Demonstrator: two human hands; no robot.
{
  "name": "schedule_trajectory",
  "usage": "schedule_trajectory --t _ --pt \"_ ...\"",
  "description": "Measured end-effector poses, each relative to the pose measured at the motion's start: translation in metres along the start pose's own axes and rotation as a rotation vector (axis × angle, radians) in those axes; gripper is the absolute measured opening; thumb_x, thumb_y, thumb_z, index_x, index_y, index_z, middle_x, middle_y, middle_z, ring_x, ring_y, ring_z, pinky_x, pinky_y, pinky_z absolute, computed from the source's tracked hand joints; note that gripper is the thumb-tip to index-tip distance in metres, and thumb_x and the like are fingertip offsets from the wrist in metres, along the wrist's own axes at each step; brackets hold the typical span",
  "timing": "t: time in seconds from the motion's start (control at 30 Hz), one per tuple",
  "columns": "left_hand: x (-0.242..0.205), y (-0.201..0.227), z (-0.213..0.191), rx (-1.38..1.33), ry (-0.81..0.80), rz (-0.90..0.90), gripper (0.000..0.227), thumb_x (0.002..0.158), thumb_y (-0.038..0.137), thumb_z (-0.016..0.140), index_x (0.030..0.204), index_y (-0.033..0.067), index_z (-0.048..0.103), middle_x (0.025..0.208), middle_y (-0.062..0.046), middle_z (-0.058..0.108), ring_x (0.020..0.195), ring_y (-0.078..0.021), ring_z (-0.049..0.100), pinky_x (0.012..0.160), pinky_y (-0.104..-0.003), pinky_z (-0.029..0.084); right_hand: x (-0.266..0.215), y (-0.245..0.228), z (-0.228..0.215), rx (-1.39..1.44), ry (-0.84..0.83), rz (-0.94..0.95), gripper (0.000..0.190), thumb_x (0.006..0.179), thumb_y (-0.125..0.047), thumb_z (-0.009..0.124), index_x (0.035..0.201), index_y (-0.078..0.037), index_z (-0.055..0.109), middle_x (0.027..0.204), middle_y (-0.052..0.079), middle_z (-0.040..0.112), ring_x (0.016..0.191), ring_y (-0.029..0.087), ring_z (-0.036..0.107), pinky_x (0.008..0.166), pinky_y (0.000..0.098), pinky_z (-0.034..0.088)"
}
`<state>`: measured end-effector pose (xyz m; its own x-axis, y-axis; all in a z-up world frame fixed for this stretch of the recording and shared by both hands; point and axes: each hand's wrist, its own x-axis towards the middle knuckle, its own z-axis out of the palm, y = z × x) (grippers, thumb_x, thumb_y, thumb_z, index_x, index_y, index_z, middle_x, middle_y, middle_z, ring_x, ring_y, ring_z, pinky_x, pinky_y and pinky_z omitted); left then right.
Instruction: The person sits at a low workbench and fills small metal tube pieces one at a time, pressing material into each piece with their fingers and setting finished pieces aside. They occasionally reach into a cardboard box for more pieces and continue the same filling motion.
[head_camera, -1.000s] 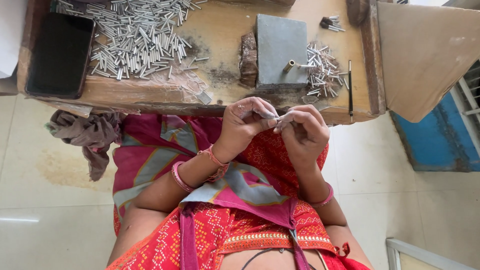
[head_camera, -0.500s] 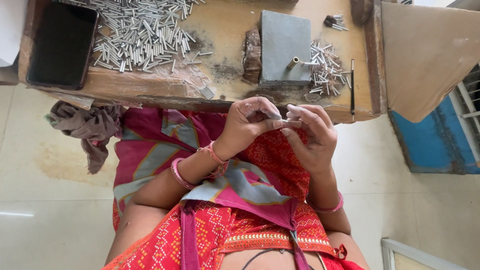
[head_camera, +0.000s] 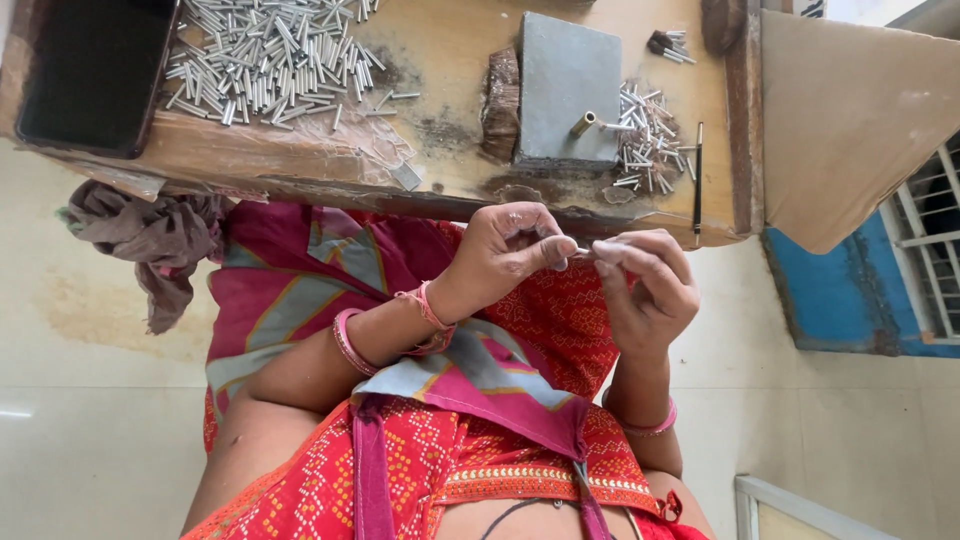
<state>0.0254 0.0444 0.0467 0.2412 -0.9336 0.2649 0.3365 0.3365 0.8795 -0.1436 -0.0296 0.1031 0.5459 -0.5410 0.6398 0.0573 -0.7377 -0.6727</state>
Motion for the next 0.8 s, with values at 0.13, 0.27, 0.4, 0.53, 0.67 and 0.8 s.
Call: schedule_trajectory --t 0.13,0.27,0.4,0.53,0.67,0.8 --pt "-0.002 0.008 0.008 0.17 0.005 0.023 0.017 0.095 0.012 0.078 0.087 0.0008 0.069 0.074 0.005 0.059 0.07 -0.001 0.048 0.059 -0.02 0.041 -0.003 -0.003 0.002 -0.074 0.011 -0.13 0.015 0.09 0.007 0.079 0.101 0.003 0.071 0.101 0.013 0.07 0.091 0.02 0.068 0.078 0.027 0.055" --pt "-0.004 0.013 0.01 0.229 0.002 0.112 0.015 0.095 0.008 0.078 0.088 0.0004 0.068 0.076 0.004 0.057 0.073 -0.0016 0.049 0.063 -0.021 0.043 -0.005 -0.005 0.002 -0.124 0.009 -0.131 0.015 0.087 0.007 0.08 0.098 0.004 0.07 0.097 0.014 0.07 0.093 0.021 0.069 0.076 0.0273 0.055" --pt "-0.006 0.012 0.01 0.129 -0.007 0.153 0.011 0.094 0.002 0.076 0.093 0.0005 0.066 0.085 0.002 0.062 0.083 -0.0023 0.056 0.073 -0.022 0.049 -0.003 -0.01 0.003 0.004 0.004 -0.006 0.018 0.089 0.008 0.077 0.105 0.005 0.068 0.102 0.014 0.069 0.093 0.019 0.068 0.08 0.0283 0.057" --pt "-0.006 0.011 0.011 0.084 -0.011 0.152 0.011 0.094 -0.002 0.075 0.096 0.0007 0.065 0.088 0.002 0.064 0.085 -0.0028 0.058 0.076 -0.022 0.051 -0.006 -0.007 0.003 0.086 0.047 0.053 0.021 0.088 0.007 0.075 0.107 0.004 0.066 0.107 0.013 0.066 0.094 0.017 0.067 0.083 0.0278 0.057" --pt "-0.005 0.005 0.013 0.092 -0.019 0.137 0.011 0.094 -0.002 0.075 0.095 0.0005 0.065 0.087 0.003 0.063 0.084 -0.0023 0.057 0.074 -0.022 0.05 -0.011 0.003 0.001 -0.086 0.033 -0.072 0.014 0.091 0.011 0.076 0.1 0.004 0.068 0.1 0.013 0.07 0.096 0.019 0.068 0.079 0.0271 0.056" --pt "-0.005 -0.007 0.013 0.065 0.002 0.066 0.014 0.095 0.0 0.076 0.092 0.002 0.063 0.083 0.006 0.057 0.08 -0.0004 0.051 0.069 -0.02 0.045 -0.017 0.013 0.001 -0.046 0.034 -0.015 0.014 0.09 0.011 0.076 0.099 0.004 0.069 0.098 0.013 0.07 0.092 0.018 0.068 0.08 0.0278 0.055"
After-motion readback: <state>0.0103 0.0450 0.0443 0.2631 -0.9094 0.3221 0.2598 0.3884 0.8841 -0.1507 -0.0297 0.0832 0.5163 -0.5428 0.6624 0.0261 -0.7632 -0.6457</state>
